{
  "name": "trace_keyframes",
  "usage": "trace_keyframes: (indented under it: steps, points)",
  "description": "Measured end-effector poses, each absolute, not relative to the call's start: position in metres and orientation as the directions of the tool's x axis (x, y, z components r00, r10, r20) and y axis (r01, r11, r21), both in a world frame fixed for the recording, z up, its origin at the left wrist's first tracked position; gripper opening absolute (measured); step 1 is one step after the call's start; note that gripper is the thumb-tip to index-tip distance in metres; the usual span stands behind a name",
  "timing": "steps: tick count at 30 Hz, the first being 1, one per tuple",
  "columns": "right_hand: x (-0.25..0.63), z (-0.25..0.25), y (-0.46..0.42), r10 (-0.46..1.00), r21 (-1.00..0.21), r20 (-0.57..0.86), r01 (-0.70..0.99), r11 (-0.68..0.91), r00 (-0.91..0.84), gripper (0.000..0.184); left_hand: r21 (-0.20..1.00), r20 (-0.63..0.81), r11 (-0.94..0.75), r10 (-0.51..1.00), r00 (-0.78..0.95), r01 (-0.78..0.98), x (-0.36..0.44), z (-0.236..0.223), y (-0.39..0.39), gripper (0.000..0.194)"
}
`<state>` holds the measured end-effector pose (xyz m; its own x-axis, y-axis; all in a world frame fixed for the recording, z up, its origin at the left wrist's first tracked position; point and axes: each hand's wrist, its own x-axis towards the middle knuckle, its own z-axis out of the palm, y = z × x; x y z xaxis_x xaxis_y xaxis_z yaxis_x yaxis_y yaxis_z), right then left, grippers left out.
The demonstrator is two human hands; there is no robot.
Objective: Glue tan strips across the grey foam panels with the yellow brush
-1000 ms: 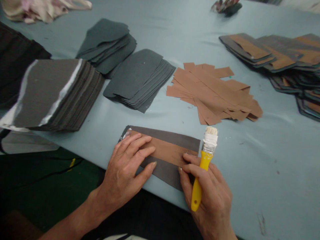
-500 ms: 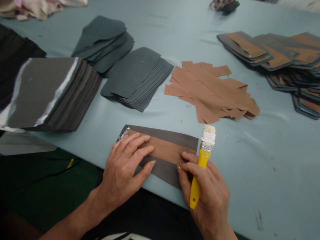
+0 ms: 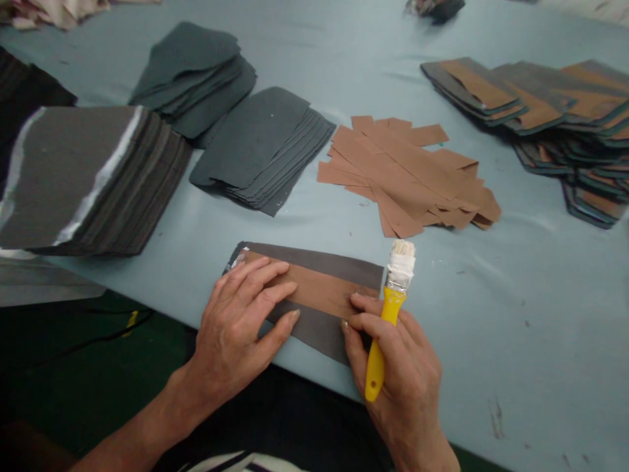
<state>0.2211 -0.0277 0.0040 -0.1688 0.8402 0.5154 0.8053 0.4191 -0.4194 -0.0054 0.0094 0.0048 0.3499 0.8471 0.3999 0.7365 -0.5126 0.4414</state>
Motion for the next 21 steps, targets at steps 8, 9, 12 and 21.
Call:
trace_keyframes:
  steps: [8, 9, 12, 21]
  points:
    - [0.2220, 0.0036, -0.0275, 0.835, -0.409, 0.522, 0.810, 0.421, -0.171, 0.015, 0.435, 0.408, -0.514, 0.845, 0.346, 0.740, -0.0048, 0.0053, 0.0100, 0.021]
    - [0.2222, 0.0035, -0.0278, 0.838, -0.411, 0.520, 0.810, 0.418, -0.168, 0.015, 0.434, 0.408, -0.515, 0.844, 0.348, 0.739, -0.0048, 0.0053, 0.0100, 0.021]
    - [0.2223, 0.0037, -0.0283, 0.839, -0.411, 0.518, 0.813, 0.413, -0.164, 0.015, 0.433, 0.407, -0.515, 0.844, 0.349, 0.740, -0.0048, 0.0053, 0.0099, 0.021]
    - [0.2215, 0.0046, -0.0277, 0.840, -0.404, 0.515, 0.816, 0.413, -0.171, 0.014, 0.435, 0.404, -0.513, 0.846, 0.349, 0.740, -0.0050, 0.0048, 0.0102, 0.021]
